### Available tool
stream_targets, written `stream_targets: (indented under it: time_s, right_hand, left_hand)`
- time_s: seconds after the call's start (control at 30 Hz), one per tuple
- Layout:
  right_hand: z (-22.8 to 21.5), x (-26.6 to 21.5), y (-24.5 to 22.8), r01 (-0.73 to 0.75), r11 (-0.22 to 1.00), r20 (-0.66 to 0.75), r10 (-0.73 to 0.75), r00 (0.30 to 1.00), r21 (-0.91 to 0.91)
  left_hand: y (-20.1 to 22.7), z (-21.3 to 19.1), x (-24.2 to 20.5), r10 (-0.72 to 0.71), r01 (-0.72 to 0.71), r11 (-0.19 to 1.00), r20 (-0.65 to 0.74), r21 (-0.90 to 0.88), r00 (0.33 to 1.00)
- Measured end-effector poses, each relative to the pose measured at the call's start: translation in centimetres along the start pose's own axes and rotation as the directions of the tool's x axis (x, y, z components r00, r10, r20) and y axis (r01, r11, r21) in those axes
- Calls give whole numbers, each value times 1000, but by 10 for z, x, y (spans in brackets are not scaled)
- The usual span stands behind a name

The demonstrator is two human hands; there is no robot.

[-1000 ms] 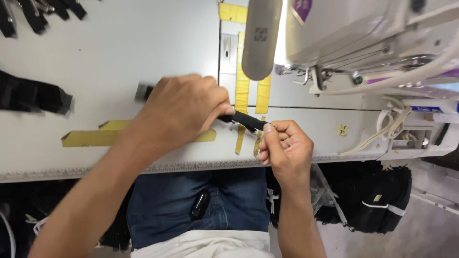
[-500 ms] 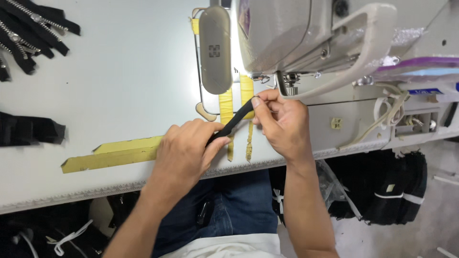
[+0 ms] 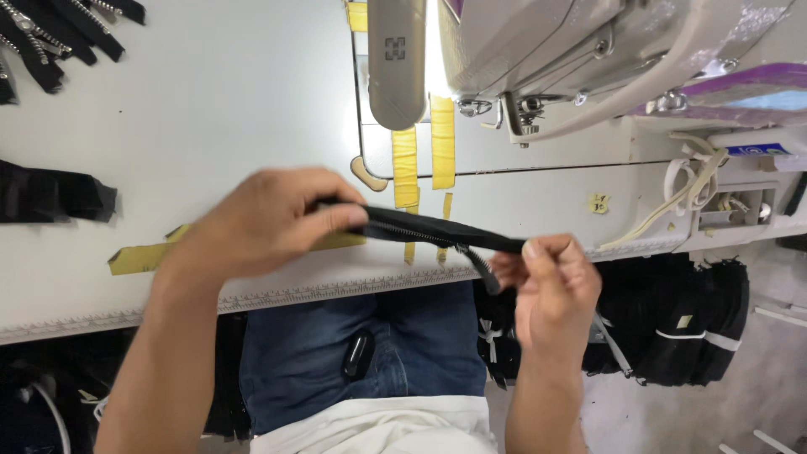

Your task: The person sews black zippers onto fabric strips using a sewing machine. They guide the zipper under the needle, stitch along its length, and then cut the thread. The person repeats this process with multiple zippers, occasionally measuring the fabric with a ruler.

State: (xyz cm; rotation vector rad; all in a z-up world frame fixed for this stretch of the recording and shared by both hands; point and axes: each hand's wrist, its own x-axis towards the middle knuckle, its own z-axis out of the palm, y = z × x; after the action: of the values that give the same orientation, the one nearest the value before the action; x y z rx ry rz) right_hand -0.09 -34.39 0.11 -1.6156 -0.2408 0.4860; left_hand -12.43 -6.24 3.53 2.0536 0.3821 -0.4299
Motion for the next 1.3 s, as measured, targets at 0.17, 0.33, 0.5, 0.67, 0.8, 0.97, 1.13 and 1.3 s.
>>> stream_targets:
  time_s: [0.17, 0.33, 0.5, 0.67, 0.8, 0.97, 1.13, 1.3]
  right_hand:
    - [10, -53, 31, -391, 880, -137, 437, 889, 268]
    - [30, -69, 41, -530, 785, -80, 580, 811, 322]
    - [36, -72, 29, -563, 781, 23, 579, 815, 270]
    - [45, -67, 18, -446, 891, 68, 441, 895, 89]
    - [55, -52, 38, -536, 838, -15, 537, 843, -101]
    - [36, -37, 3, -147, 618, -6, 224, 975, -772]
    - [64, 25, -25, 295, 693, 167, -247, 954, -658]
    - [85, 103, 12, 239, 929, 310, -148, 939, -283]
  left_hand:
    - [14, -4, 54, -214, 144, 834, -73, -532, 974]
    - [14, 1, 89, -157, 96, 948, -184, -303, 970]
    - [4, -1, 101, -64, 21, 987, -265, -162, 962]
    - [-9, -7, 104, 11, -43, 993, -284, -106, 959]
    - [-10, -4, 104, -52, 33, 997, -287, -68, 957]
    - [-7, -9, 104, -100, 86, 994, -260, -66, 960]
    - [-16, -8, 103, -25, -14, 991, -286, -135, 958]
    - [-14, -20, 95, 17, -90, 968, -300, -233, 954]
